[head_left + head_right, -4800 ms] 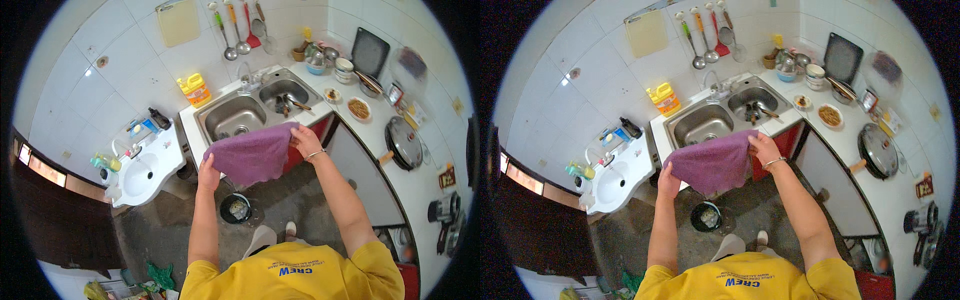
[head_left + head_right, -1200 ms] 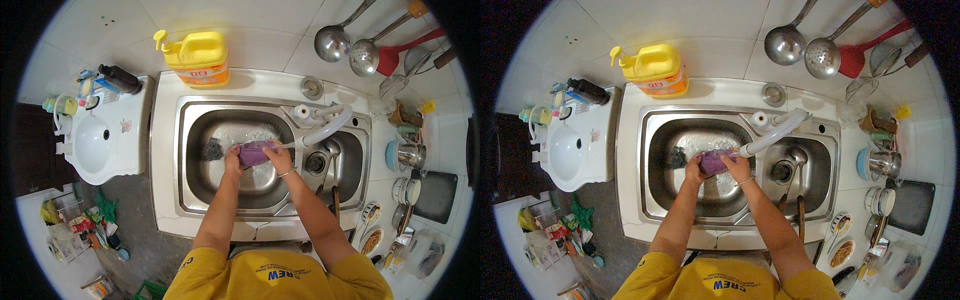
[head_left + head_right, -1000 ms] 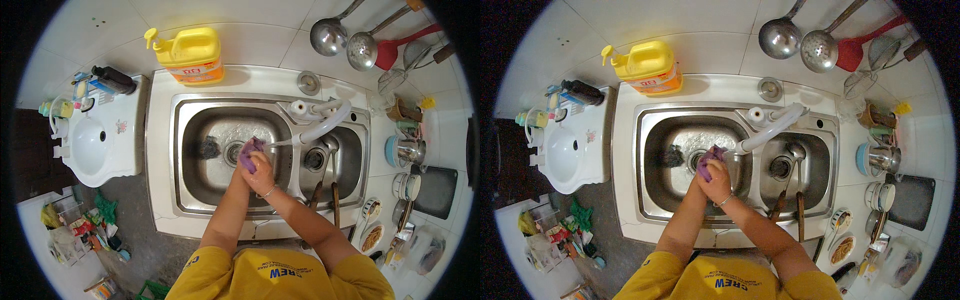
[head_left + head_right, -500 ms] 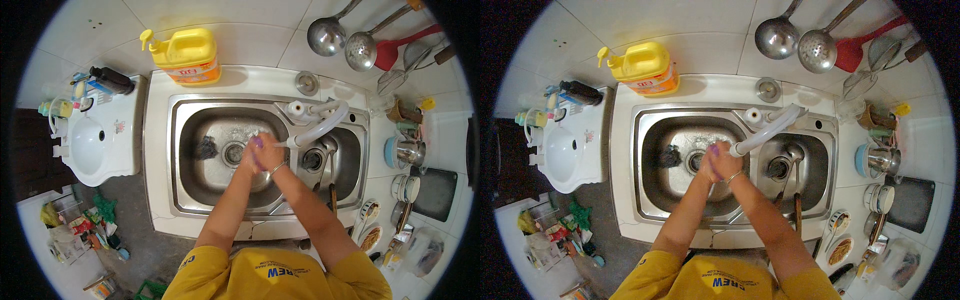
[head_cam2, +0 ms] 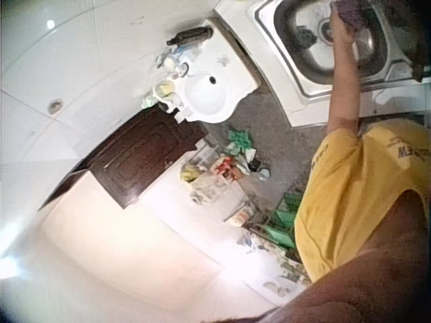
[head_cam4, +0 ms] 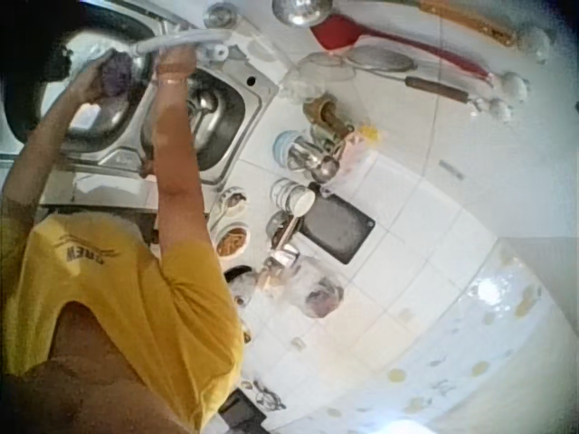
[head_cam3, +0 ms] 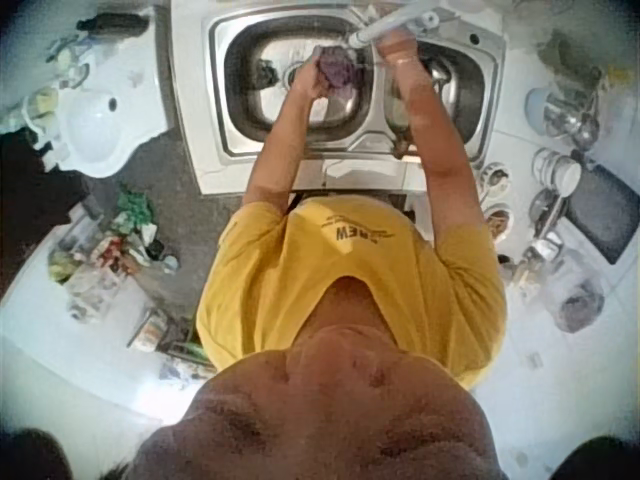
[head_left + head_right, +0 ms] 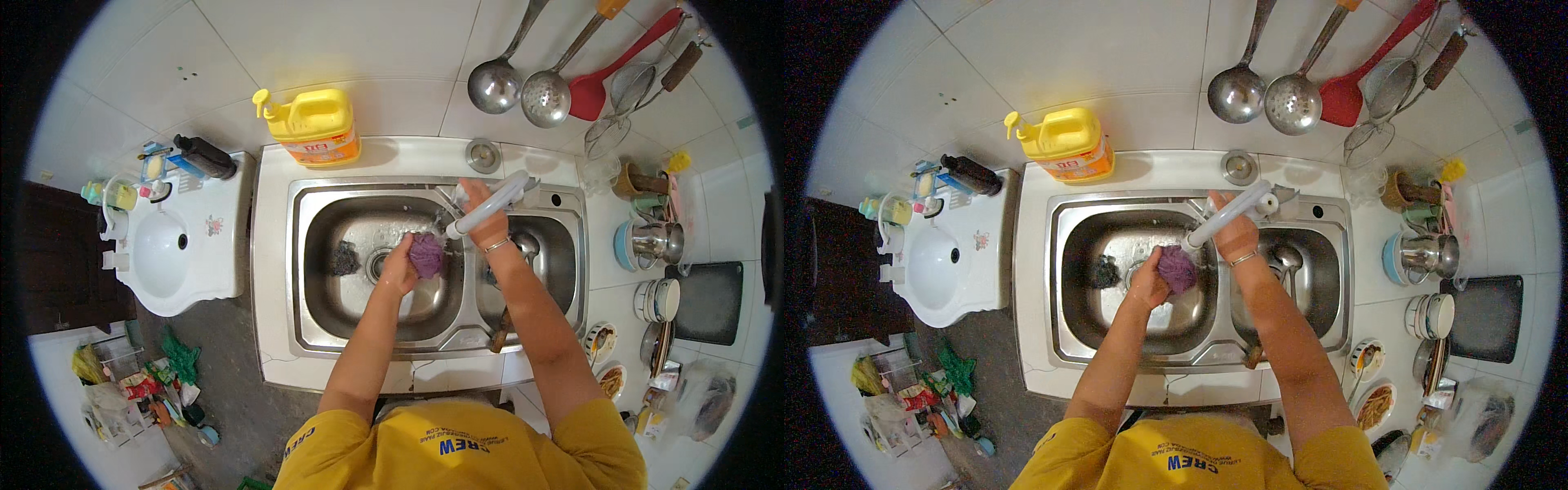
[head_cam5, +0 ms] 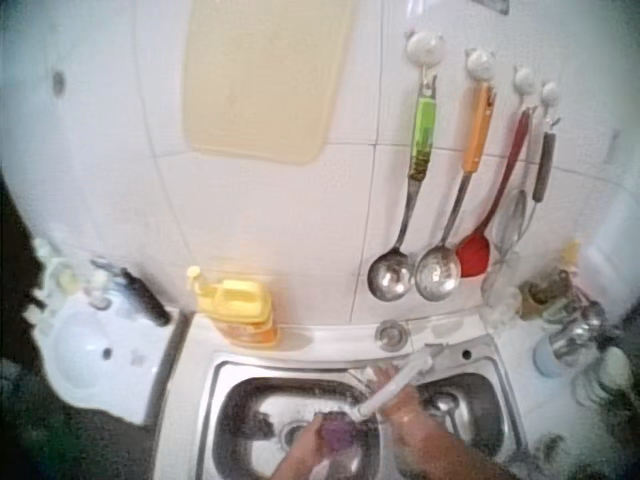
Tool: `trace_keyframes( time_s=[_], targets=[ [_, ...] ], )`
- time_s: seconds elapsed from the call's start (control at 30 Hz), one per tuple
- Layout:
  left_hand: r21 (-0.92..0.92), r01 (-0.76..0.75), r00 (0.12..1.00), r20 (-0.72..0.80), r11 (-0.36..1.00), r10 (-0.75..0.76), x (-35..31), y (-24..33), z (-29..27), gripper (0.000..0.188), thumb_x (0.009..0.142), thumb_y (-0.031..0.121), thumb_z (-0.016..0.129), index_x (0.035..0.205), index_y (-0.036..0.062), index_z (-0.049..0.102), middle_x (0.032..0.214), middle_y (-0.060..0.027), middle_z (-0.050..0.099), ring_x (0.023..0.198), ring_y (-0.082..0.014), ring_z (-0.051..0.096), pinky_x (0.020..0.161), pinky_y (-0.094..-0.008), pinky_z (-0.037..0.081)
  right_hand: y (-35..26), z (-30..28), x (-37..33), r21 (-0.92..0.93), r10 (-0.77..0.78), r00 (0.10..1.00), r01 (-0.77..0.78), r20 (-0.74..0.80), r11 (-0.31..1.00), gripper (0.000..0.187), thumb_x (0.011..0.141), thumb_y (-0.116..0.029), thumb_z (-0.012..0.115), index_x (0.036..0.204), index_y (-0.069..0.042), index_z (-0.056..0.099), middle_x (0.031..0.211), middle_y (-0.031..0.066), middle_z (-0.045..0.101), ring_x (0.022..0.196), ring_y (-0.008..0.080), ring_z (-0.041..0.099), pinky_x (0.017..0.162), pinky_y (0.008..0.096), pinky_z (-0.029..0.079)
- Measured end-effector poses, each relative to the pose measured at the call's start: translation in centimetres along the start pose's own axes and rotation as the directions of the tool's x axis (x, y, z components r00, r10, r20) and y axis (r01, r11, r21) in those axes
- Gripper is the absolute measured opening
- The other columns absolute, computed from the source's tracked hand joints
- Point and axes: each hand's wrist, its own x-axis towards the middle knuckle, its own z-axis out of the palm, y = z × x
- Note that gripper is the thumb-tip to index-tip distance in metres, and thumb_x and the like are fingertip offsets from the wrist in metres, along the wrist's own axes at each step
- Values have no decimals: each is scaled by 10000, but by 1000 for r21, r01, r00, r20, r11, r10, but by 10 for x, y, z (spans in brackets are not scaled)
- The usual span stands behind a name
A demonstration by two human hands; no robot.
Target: The person wipes a green plastic grate with a purple cloth and then uses the same cloth to scrub the kitchen faucet and sink area under running water.
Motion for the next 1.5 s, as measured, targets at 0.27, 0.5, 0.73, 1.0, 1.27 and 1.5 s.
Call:
trace_keyframes(
  time_s=[0.27,0.5,0.73,1.0,1.27,1.5],
  targets=[
    [-94,-101,975,191,990,117,-48,29,2,425,919,353,355,1162,21,463,1175,-166,511,1106,-303,488,981,-447,354,-11,20,-26,-55,-38,969,25,-243,998,451,791,-215,556,1198,-65,429,1190,229,450,1086,364,461,839,406,443],
    [-192,-222,974,-2,956,226,-72,59,-43,247,893,230,426,1034,52,523,1009,-107,593,931,-254,564,848,-414,436,-113,33,-13,614,-48,994,100,-100,783,177,824,-140,560,959,-28,586,847,94,597,739,200,575,653,292,466],
    [-256,-304,943,57,918,329,-120,96,-32,306,906,242,385,1111,47,501,1090,-116,567,1008,-260,536,903,-434,402,-238,-9,135,924,-35,940,-328,341,197,388,856,-362,535,889,22,575,757,72,598,612,130,559,558,249,483],
    [-320,-319,902,188,892,389,-148,125,-19,366,914,272,371,1173,30,462,1164,-142,527,1078,-281,503,930,-443,386,-301,-21,200,751,-50,750,-660,660,17,448,867,-454,453,896,-12,518,859,136,604,700,198,591,633,312,518],
    [-358,-334,872,233,872,430,-138,143,-35,348,922,248,348,1169,33,466,1146,-122,546,1047,-255,523,895,-412,409,-317,-9,194,752,-16,752,-659,659,34,415,917,-359,376,952,40,483,936,204,594,825,282,614,691,361,526],
    [-385,-354,898,117,853,425,-143,148,-23,352,933,248,323,1166,24,463,1160,-134,531,1048,-267,522,901,-427,404,-306,45,175,683,-6,690,-715,724,147,339,877,-309,421,983,0,513,843,147,619,744,277,619,608,389,508]
  ],
)
